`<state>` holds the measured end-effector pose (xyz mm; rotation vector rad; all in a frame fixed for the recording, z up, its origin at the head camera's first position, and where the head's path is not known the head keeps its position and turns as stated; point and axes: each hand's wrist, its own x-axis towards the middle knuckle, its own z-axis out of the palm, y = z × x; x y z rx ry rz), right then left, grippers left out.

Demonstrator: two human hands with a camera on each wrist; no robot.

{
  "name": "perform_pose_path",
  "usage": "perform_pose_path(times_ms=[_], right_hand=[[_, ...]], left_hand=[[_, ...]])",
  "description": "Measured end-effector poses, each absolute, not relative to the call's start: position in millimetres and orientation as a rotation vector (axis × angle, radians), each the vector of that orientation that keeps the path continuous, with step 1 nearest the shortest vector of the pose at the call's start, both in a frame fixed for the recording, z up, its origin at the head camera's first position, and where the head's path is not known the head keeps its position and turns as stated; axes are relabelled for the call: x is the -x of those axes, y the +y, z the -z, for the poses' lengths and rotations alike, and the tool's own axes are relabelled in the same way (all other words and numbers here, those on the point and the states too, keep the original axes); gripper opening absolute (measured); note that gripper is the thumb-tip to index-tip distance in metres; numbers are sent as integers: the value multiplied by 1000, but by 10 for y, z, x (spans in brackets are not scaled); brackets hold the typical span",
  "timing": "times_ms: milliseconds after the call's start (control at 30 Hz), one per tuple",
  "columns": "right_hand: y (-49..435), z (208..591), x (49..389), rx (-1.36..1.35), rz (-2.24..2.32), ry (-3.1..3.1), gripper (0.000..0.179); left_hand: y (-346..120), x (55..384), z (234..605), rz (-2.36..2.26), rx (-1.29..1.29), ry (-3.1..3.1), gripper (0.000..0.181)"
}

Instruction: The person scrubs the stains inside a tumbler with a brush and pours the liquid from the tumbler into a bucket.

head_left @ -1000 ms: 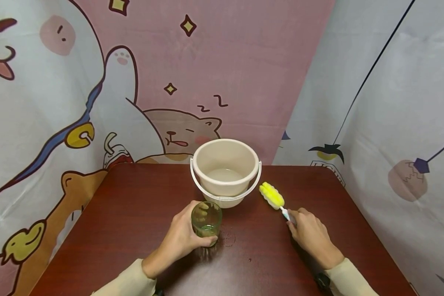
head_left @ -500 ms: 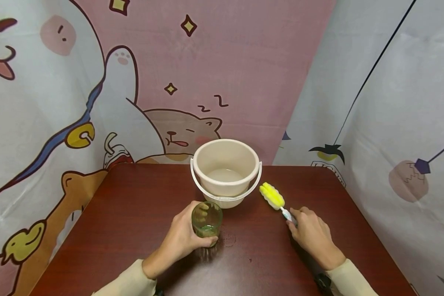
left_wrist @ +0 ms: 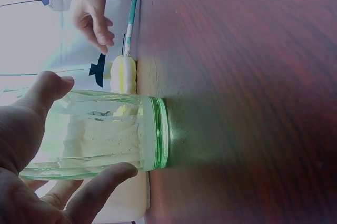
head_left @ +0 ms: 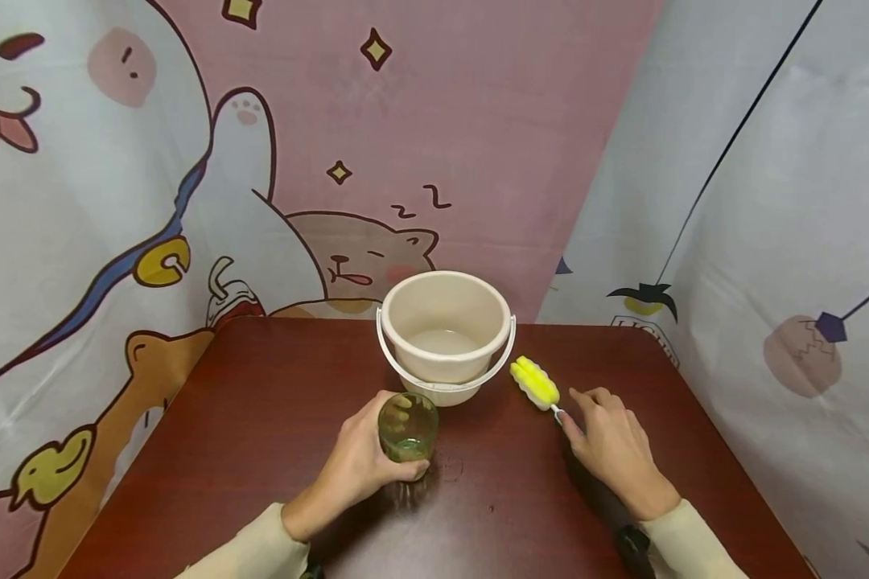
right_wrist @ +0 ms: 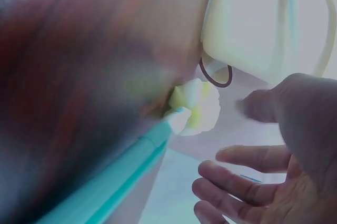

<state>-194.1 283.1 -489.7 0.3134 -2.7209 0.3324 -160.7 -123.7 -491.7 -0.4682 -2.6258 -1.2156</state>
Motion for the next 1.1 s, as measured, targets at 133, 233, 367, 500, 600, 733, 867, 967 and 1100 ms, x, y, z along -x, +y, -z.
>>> perform_pose_path(times_ms=[133, 233, 367, 500, 600, 733, 867, 967, 1100], right_hand=[[2809, 4858, 1984, -334, -338, -2659, 56], [2782, 4825, 2019, -362, -347, -2618, 58], [2737, 4771, 2070, -388, -358, -2598, 61], [2680, 4697, 2127, -406, -381, -2607, 63], [2642, 4636, 2169, -431, -404, -2594, 65], [2597, 4550, 2212, -457, -428, -2583, 68], [2553, 4481, 2248, -487, -430, -2583, 70], [2535, 4448, 2272, -510, -422, -2568, 70], [2509, 4414, 2317, -526, -415, -2564, 71]], left_hand=[[-1230, 1612, 4905, 1218, 466, -2626, 90], [-1231, 1614, 4897, 1214, 473, -2623, 89], [-1231, 1618, 4900, 1207, 482, -2617, 89], [-1233, 1618, 4911, 1209, 479, -2619, 89], [-1232, 1617, 4920, 1204, 481, -2617, 89], [-1232, 1612, 4923, 1197, 489, -2608, 89], [-1238, 1605, 4923, 1201, 488, -2603, 90], [-1239, 1608, 4922, 1193, 490, -2604, 90], [-1239, 1607, 4921, 1185, 494, -2604, 90]])
